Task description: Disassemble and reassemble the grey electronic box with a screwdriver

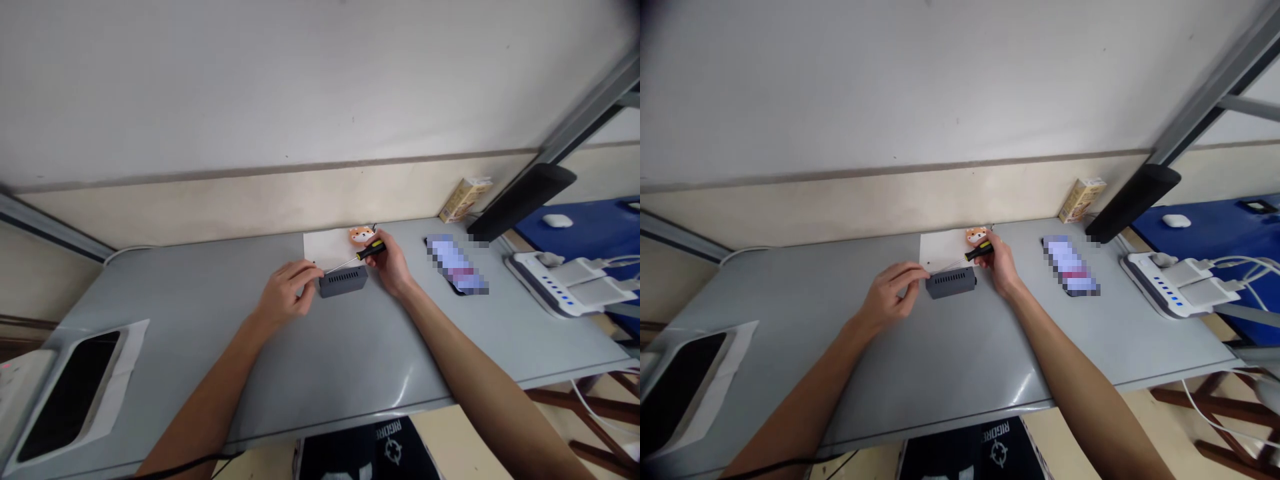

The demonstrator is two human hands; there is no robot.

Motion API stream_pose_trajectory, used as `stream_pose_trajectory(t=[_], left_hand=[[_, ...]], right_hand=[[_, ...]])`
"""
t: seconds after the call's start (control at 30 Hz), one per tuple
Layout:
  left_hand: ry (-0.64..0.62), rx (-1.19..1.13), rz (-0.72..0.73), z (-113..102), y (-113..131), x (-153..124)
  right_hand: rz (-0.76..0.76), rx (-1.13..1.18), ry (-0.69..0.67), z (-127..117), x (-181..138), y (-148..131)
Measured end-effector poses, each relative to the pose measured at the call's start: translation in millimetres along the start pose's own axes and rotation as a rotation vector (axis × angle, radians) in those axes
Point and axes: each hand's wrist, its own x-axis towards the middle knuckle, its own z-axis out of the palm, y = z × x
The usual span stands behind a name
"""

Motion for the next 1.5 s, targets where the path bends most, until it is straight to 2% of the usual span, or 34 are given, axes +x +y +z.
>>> stream_pose_trajectory(t=[0.23, 0.43, 0.53, 0.67, 0.87, 1.1, 1.27, 1.5], left_hand=[[-0.07, 0.122, 0.071, 6, -3, 0], [-0.144, 0.155, 0.034, 13, -1, -2], [-0.068, 0.128, 0.06, 14, -3, -3], [0.037, 0.13, 0.115, 13, -5, -2], [0.171, 0.176, 0.193, 16, 8, -4], [0.004, 0.11, 0.188, 32, 19, -7], [-0.001, 0.083, 0.188, 28, 12, -8], [0.081, 0.151, 0.105, 10, 4, -2]], right_hand=[[-0.037, 0.015, 0.022, -3, 3, 4], [-0.048, -0.038, 0.071, -2, 4, 8], [-0.081, -0.109, 0.089, 2, 1, 8], [-0.128, -0.263, 0.049, 7, -3, 9], [-0.139, -0.345, -0.034, 9, -4, 13], [-0.143, -0.41, -0.079, 11, -6, 14], [-0.112, -0.317, -0.037, 9, -5, 10], [-0.099, -0.062, 0.06, -2, 2, -2]])
